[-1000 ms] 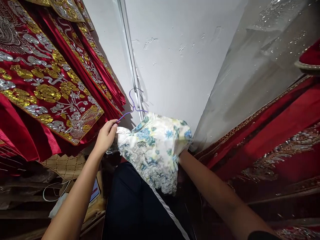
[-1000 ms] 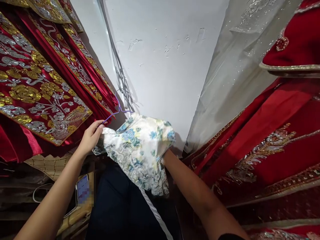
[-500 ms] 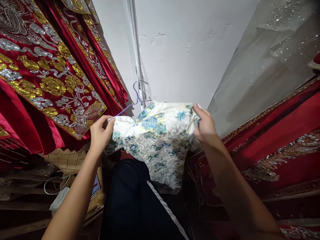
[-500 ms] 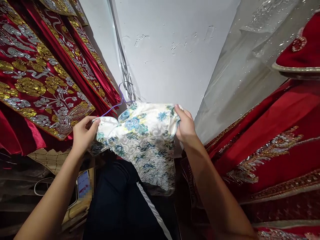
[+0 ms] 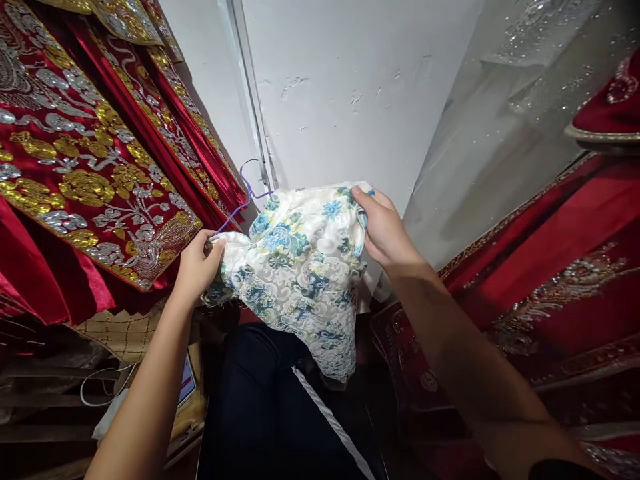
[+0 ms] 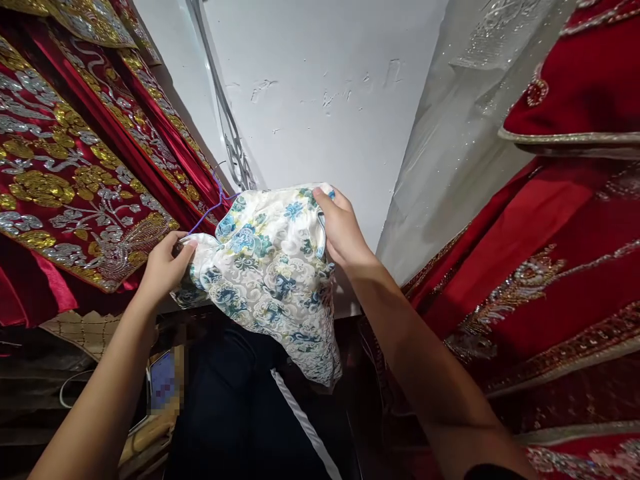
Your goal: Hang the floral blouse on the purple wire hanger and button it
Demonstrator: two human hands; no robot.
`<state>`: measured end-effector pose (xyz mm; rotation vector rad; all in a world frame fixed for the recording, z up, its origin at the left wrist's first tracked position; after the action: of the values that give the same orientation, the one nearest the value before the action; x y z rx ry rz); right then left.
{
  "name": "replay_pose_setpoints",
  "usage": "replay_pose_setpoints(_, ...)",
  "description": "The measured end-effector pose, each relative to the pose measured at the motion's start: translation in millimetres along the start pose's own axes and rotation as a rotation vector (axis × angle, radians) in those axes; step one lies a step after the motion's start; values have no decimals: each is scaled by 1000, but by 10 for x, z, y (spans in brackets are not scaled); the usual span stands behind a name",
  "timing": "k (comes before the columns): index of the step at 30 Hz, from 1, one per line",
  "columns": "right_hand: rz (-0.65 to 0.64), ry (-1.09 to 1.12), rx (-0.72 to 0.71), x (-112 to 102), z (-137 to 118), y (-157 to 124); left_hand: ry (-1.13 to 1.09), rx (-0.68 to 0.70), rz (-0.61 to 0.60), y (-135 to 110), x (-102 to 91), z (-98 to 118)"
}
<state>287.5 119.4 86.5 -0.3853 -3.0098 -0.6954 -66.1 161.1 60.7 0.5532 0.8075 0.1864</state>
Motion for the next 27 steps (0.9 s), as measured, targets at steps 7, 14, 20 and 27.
replay_pose_setpoints(7, -234, 106, 87, 486, 195, -66, 30, -2, -3, -34, -72, -119)
replay_pose_setpoints(14, -1531, 145, 139, 1079, -128, -1396, -323, -21, 58, -321, -39, 61)
replay_pose_setpoints(20, -559, -386, -154, 792, 112, -615, -716, 161, -217, -587, 232, 997)
replay_pose_setpoints(27, -851, -209, 330, 516, 631, -973, -1095, -185, -719, -898, 585, 942)
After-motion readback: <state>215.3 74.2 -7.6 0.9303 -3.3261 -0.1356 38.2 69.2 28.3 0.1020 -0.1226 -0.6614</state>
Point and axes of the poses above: each hand's wrist, its own y-axis towards the middle knuckle, its own x-axis out of the palm, z = x × y, the point moved 9 cm from there along y, towards the middle knuckle, and after that the axes turned 3 degrees about -y, right-handed, at the moved point
